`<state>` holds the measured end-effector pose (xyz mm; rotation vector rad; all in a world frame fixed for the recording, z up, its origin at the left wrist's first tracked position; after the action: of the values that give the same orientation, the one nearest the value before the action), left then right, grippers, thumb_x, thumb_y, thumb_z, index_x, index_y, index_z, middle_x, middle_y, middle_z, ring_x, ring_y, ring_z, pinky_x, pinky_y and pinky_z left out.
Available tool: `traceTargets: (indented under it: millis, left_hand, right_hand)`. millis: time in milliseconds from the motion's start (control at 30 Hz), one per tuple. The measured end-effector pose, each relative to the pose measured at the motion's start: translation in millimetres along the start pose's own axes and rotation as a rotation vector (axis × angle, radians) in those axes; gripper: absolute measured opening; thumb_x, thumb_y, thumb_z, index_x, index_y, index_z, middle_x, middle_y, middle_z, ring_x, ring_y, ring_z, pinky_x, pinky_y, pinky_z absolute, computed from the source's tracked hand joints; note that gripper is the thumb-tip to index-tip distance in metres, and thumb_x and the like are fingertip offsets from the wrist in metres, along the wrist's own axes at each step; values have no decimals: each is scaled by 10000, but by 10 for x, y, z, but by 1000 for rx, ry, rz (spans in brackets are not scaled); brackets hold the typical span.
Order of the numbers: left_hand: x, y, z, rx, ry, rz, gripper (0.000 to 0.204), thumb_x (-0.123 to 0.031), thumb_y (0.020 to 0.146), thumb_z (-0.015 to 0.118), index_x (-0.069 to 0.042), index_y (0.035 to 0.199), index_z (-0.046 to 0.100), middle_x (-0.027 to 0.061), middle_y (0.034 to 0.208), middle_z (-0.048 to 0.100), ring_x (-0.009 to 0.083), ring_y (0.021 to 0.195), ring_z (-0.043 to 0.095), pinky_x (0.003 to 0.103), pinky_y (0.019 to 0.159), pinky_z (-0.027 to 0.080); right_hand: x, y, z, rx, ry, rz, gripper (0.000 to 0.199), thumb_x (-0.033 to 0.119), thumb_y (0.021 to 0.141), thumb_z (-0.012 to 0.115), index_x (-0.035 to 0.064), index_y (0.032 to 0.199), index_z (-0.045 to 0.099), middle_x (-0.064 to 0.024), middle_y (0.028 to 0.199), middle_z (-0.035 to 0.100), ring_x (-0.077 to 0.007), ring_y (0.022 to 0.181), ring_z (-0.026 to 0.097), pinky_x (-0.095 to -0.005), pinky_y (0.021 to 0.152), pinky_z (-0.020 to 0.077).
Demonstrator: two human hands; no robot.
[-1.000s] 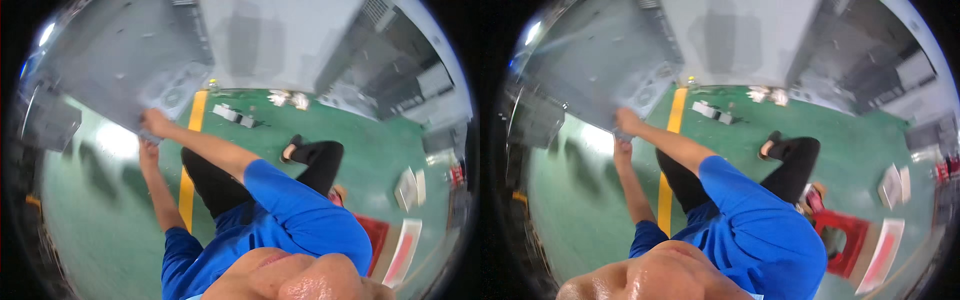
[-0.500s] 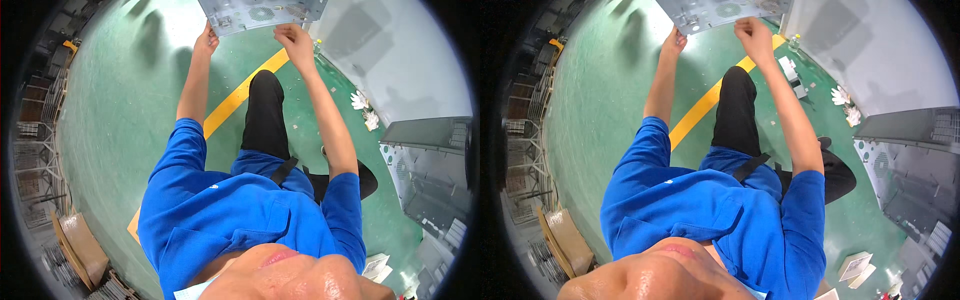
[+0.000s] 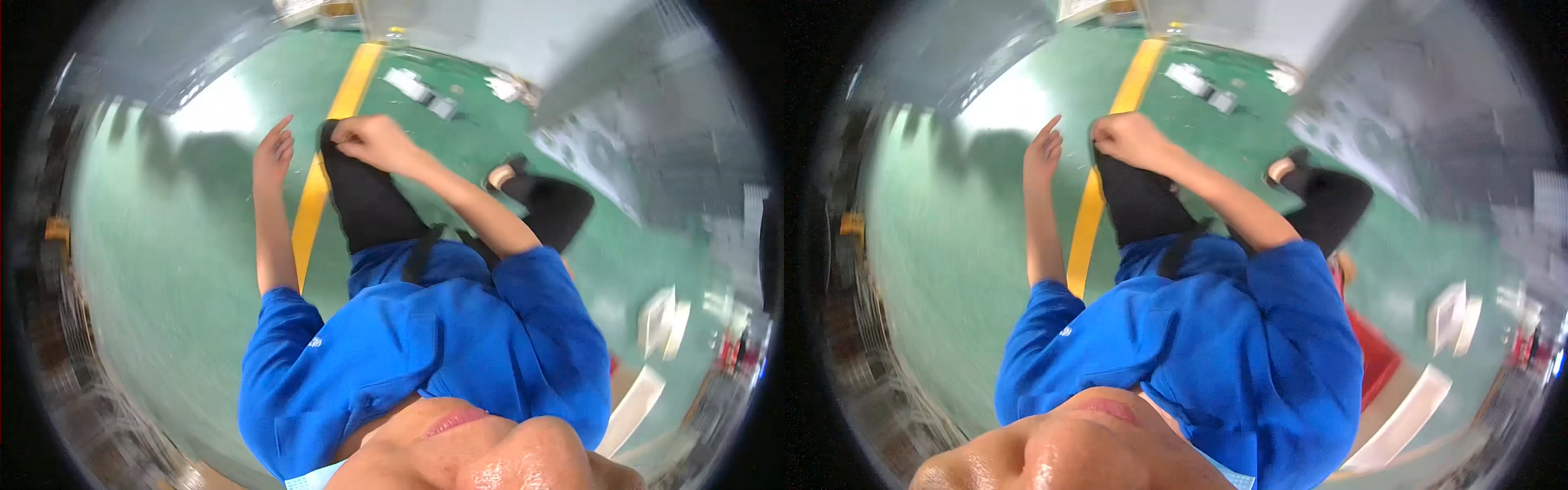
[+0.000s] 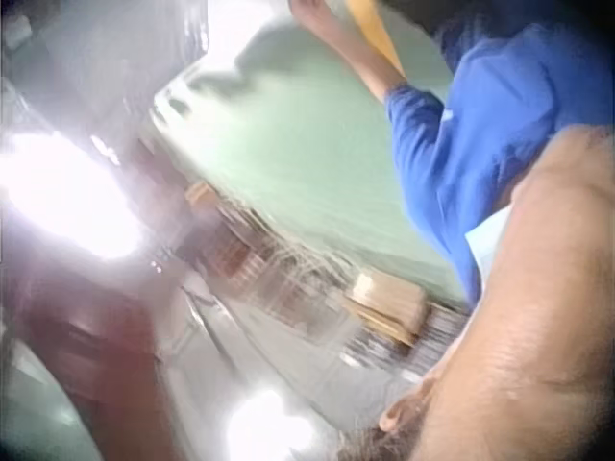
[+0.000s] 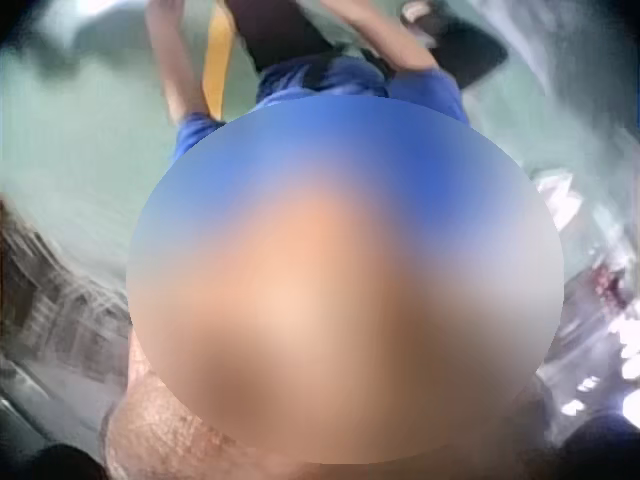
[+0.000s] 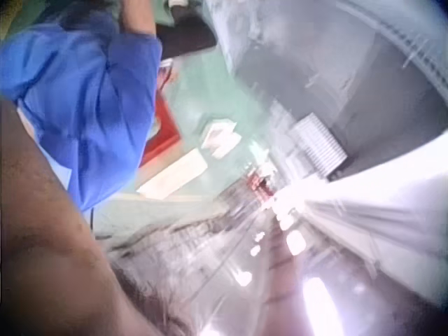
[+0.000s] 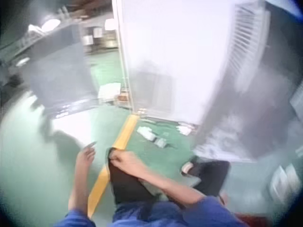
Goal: Installing small components and fasteners into a metal cabinet assembly.
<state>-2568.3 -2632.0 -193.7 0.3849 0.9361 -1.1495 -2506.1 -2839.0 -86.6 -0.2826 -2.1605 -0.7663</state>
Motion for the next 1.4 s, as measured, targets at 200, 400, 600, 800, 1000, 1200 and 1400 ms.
traceTargets:
  millis: [200,400,600,800,1000,1200,1400]
  left_hand:
    - [669,-599,1660,444,145,-228,454,-104,893,477,-1,1324,377,-45,657,352,20,490,275,150,400,197]
    - [1101,-627,2202,519,376,-256,411,-166,925,473,-17,1302,410,-39,651,402,13,465,295,158,393,204]
    - [1463,-663,2519,464,308,-279,379,-229,944,445,-14,1257,454,-28,671,429,24,459,316,173,391,208]
    - [1833,-600,2446,383,13,-367,256,-276,936,451,-58,813,505,-24,608,420,54,434,325,217,380,218]
    - [1970,-658,2480,146,-79,-520,216,-277,918,490,-126,763,502,-66,587,393,35,434,308,187,385,207]
    - [2018,-569,2587,400,-84,-539,262,-260,928,465,-28,1010,553,-46,645,437,28,487,340,186,385,204]
    - [1750,216,2346,284,-138,-443,185,-179,890,543,-52,1024,536,-41,675,436,44,509,338,183,393,215]
  right_hand:
    - [19,-594,-439,-96,-195,131,161,136,726,639,30,841,603,-135,773,629,-281,720,622,-366,639,485]
    - [22,-1170,-993,-334,-49,281,271,206,723,693,17,901,613,-99,798,598,-215,677,575,-319,623,475]
    - [26,-1418,-1185,-431,-277,249,228,195,696,678,42,862,644,-93,846,609,-259,786,587,-349,679,473]
    - [76,-1501,-1228,-439,-517,128,145,201,706,641,75,768,679,-44,798,617,-241,762,561,-363,673,456]
    - [165,-1552,-1363,-471,-608,27,167,245,674,663,81,701,665,-25,717,603,-219,670,541,-337,627,416]
    - [275,-1598,-1530,-587,-576,-14,161,216,672,687,62,669,641,-36,666,590,-218,619,536,-340,592,397]
    - [612,-1860,-2231,-844,-573,51,93,65,661,707,48,717,635,-62,651,599,-230,617,563,-337,603,423]
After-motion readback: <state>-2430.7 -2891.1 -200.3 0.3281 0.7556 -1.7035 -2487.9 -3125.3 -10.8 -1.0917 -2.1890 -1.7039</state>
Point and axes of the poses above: each hand's wrist, its own y-axis towards the middle knuckle, its own z-axis out of the palm, x = y × z, the point moved 8 cm from there along y, towards the middle knuckle
